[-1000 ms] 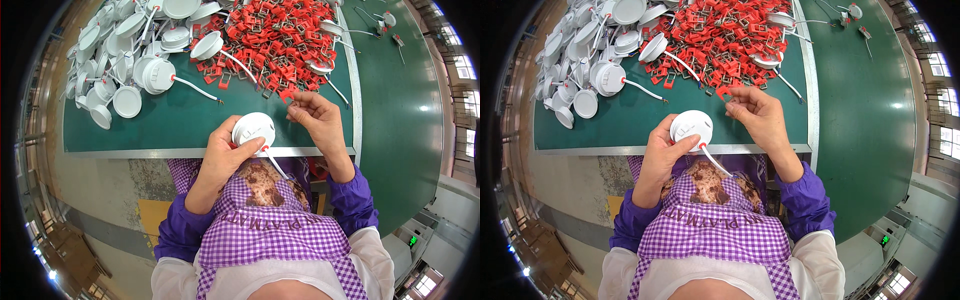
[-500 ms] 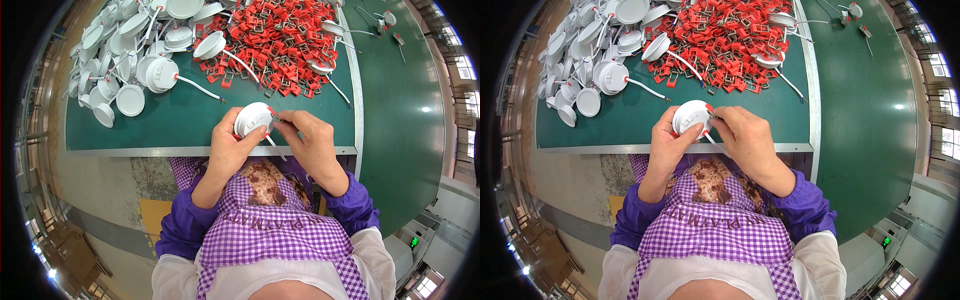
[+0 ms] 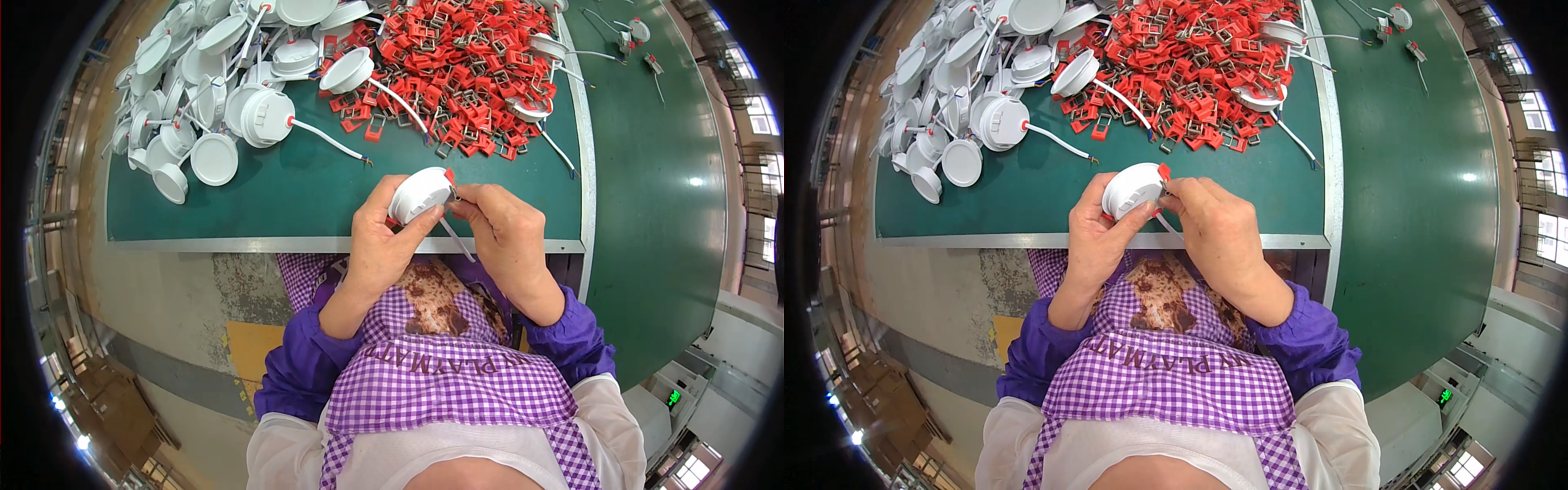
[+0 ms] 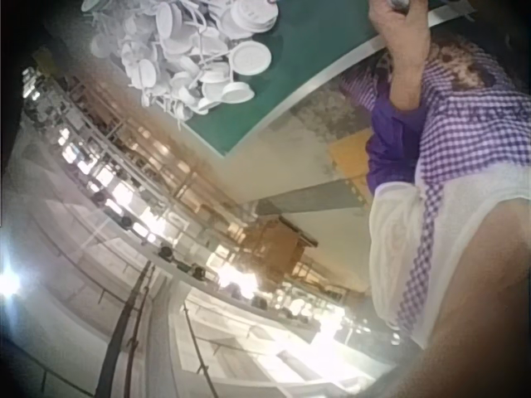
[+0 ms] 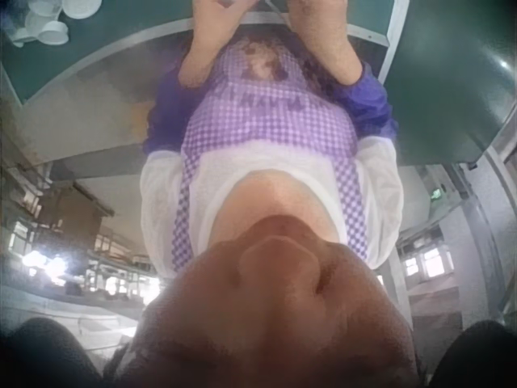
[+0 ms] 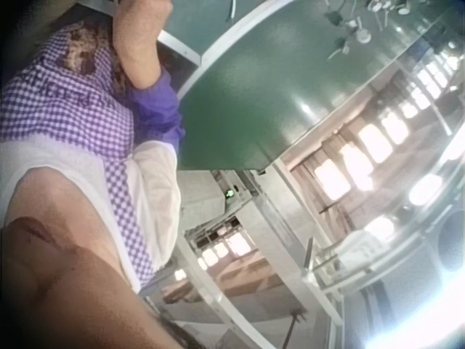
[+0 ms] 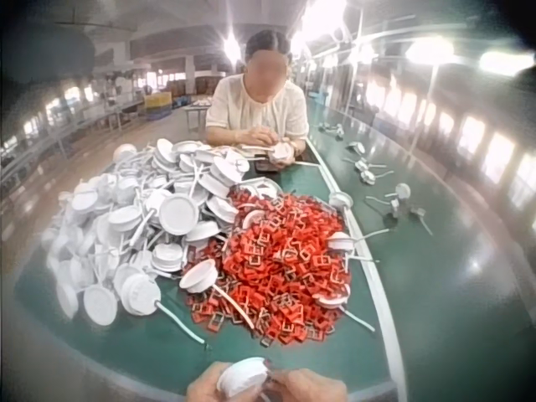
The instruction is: The person assembles light fixtures by taking circular lamp bases and attaching red spring clips to each base by hand, then placing the assembled fixtures onto the table.
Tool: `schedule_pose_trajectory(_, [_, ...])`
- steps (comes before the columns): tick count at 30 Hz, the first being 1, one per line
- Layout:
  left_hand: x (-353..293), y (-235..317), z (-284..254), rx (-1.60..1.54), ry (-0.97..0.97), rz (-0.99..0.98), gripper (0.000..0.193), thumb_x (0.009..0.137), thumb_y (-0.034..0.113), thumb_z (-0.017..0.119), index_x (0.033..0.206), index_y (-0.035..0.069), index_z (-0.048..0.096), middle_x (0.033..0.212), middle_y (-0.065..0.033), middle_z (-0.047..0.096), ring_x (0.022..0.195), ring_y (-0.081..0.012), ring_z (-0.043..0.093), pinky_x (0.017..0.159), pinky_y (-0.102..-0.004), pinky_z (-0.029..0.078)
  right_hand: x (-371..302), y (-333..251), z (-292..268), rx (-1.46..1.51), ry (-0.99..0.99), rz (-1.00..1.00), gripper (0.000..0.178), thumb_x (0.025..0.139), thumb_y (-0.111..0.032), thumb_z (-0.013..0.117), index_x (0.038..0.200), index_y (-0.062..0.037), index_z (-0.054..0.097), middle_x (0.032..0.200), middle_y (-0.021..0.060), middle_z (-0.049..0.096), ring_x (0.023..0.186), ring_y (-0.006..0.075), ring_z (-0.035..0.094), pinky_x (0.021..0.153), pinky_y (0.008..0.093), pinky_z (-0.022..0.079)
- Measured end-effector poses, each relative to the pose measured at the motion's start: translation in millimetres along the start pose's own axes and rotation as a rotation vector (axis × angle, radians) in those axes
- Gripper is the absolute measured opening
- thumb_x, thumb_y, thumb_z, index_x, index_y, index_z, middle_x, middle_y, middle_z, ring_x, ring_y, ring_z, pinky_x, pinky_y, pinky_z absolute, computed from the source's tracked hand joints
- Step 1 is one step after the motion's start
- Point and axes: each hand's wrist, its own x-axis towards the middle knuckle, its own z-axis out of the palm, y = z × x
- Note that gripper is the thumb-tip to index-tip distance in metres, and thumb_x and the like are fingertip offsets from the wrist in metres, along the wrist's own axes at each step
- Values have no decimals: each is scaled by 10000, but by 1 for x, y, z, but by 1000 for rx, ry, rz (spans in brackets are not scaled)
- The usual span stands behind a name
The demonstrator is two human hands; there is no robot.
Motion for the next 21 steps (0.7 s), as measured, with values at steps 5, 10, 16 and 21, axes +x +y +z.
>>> schedule_pose_trajectory(5, [4,6,-5,91,-50,17,260,844,76,742,1069,25,623,931,-27,661,828,-83,606,730,-257,503,1,2,2,42,2,-4,146,790,-4,710,910,-25,629,773,127,637,679,301,641,576,371,498])
schedule_pose_trajectory(10, [0,7,-6,14,-96,-39,274,834,68,745,1076,21,623,919,-32,666,835,-89,614,733,-262,505,2,8,0,185,21,48,159,773,19,716,895,-28,626,775,126,623,688,280,644,594,357,490])
schedule_pose_trajectory(16, [-6,13,-2,81,-118,22,304,834,76,741,1113,22,633,941,-51,675,861,-111,630,752,-275,508,-2,-1,-17,527,-104,405,481,817,68,671,1272,6,528,1054,148,674,882,183,707,766,298,552])
schedule_pose_trajectory(21, [-13,45,5,158,-226,33,300,840,79,739,1110,13,626,953,-51,666,873,-103,626,751,-268,507,-6,-2,-42,681,-207,445,542,835,81,649,1350,-5,505,1124,182,644,890,176,691,754,280,562])
